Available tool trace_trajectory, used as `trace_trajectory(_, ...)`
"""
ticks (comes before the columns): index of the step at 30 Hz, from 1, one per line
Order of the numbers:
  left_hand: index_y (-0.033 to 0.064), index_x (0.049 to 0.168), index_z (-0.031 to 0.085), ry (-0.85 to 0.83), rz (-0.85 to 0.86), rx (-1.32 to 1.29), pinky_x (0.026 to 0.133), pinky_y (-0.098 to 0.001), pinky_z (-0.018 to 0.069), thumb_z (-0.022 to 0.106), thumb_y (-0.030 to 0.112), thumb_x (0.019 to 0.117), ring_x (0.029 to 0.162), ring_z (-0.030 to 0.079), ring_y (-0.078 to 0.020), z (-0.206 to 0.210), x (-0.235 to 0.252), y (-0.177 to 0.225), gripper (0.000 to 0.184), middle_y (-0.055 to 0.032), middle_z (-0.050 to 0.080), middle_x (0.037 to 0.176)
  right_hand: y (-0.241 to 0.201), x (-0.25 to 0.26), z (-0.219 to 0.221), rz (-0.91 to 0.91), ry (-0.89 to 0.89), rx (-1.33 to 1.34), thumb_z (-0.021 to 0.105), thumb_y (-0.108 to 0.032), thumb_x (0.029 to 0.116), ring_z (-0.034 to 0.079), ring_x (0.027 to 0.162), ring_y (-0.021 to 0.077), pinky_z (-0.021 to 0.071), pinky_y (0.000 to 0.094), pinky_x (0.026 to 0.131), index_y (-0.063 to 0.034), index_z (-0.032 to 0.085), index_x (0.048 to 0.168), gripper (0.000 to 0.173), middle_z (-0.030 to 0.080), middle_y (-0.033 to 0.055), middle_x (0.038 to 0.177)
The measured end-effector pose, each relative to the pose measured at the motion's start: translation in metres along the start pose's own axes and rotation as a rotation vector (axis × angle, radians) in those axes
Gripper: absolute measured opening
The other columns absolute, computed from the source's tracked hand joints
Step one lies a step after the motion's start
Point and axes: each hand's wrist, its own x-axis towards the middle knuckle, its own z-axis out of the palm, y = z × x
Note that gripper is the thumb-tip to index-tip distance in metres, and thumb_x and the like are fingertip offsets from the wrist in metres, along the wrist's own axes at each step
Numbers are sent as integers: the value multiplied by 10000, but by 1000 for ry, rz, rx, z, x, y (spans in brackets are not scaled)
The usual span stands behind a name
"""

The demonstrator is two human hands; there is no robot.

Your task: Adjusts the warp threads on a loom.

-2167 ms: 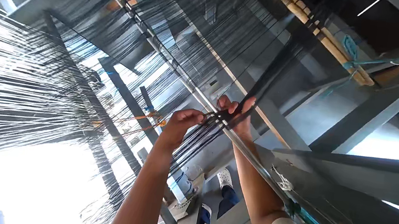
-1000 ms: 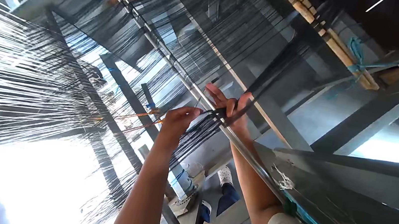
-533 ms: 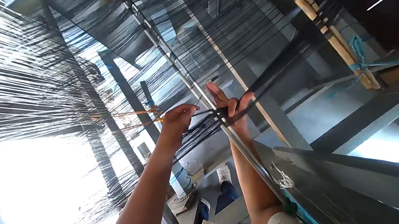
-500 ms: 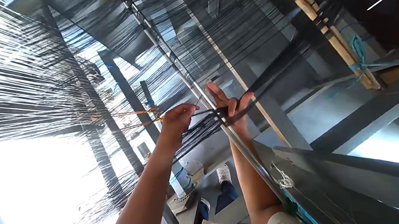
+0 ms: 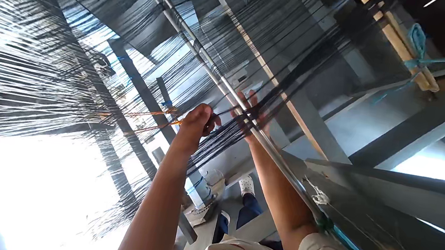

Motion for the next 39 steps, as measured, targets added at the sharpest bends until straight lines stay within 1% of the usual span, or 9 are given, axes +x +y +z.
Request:
trace_trajectory(4, 107, 1143, 580, 36, 2, 179, 726, -251, 520, 344, 226, 1121, 839, 614, -49, -3, 1, 2, 265, 12, 659, 1105, 16, -2, 34, 180, 253, -343, 363, -184, 1096, 655, 1076, 108, 552, 298, 937, -123, 559, 1346, 324, 672, 4, 1218)
trace_trajectory(6, 69, 1156, 572, 42, 43, 221, 789, -280, 533, 384, 183, 1106, 910, 619, -62, -3, 7, 1, 225, -23, 643, 1142, 17, -2, 49, 185, 155, -665, 438, -36, 1027, 626, 1108, 89, 523, 277, 957, -23, 546, 1376, 366, 641, 47, 1289)
trace_trajectory(8, -1, 1143, 606, 80, 126, 243, 838, -283, 529, 451, 102, 1072, 952, 618, -66, -3, 15, -4, 200, -60, 661, 1116, 17, 0, 56, 124, 69, -915, 635, -45, 953, 609, 1184, 122, 518, 293, 1000, 16, 575, 1357, 413, 623, 101, 1351)
trace_trajectory(11, -12, 1104, 653, 134, 228, 255, 898, -259, 502, 504, 75, 1047, 968, 617, -37, -4, 18, -9, 182, -41, 694, 1072, 18, 6, 54, 43, -31, -1128, 681, -131, 954, 600, 1244, 163, 478, 324, 1084, 46, 630, 1286, 380, 634, 152, 1347)
trace_trajectory(17, 28, 1022, 601, 171, 177, 7, 929, -333, 556, 402, 80, 1082, 942, 686, -104, 3, 18, 0, 215, -21, 708, 945, 20, -2, 45, 77, -6, -1090, 496, -112, 1055, 631, 789, 51, 545, 246, 789, 66, 633, 1154, 245, 674, 53, 873)
trace_trajectory(21, 144, 903, 566, 199, 201, -128, 766, -253, 538, 390, 90, 1080, 705, 584, -37, 6, 23, 2, 256, 97, 566, 739, 21, -16, 31, 130, 97, -1096, 512, -75, 1045, 638, 981, 57, 529, 240, 918, 43, 639, 1223, 249, 688, 82, 1105)
trace_trajectory(24, 111, 968, 597, 200, 207, -7, 791, -198, 484, 475, 95, 1042, 792, 553, 12, 4, 21, 2, 143, 99, 573, 836, 19, -22, 20, 178, 144, -1140, 535, -9, 1011, 623, 1130, 123, 490, 279, 1019, 82, 624, 1264, 283, 666, 162, 1247)
trace_trajectory(29, -36, 1082, 649, 142, 80, 217, 817, -244, 508, 631, 67, 988, 852, 592, -36, -3, 17, -7, 141, -44, 654, 953, 17, -29, 7, 216, 103, -1279, 613, 35, 948, 643, 1121, 184, 497, 327, 1020, 101, 637, 1236, 296, 680, 203, 1218)
trace_trajectory(39, -57, 1117, 645, -17, -68, 463, 831, -379, 526, 524, 125, 1060, 814, 633, -152, 4, 16, 7, 226, -118, 677, 922, 69, -57, -39, 391, 155, -1572, 500, -149, 1073, 699, 1065, 340, 511, 547, 989, 35, 705, 1198, 303, 733, 216, 1110)
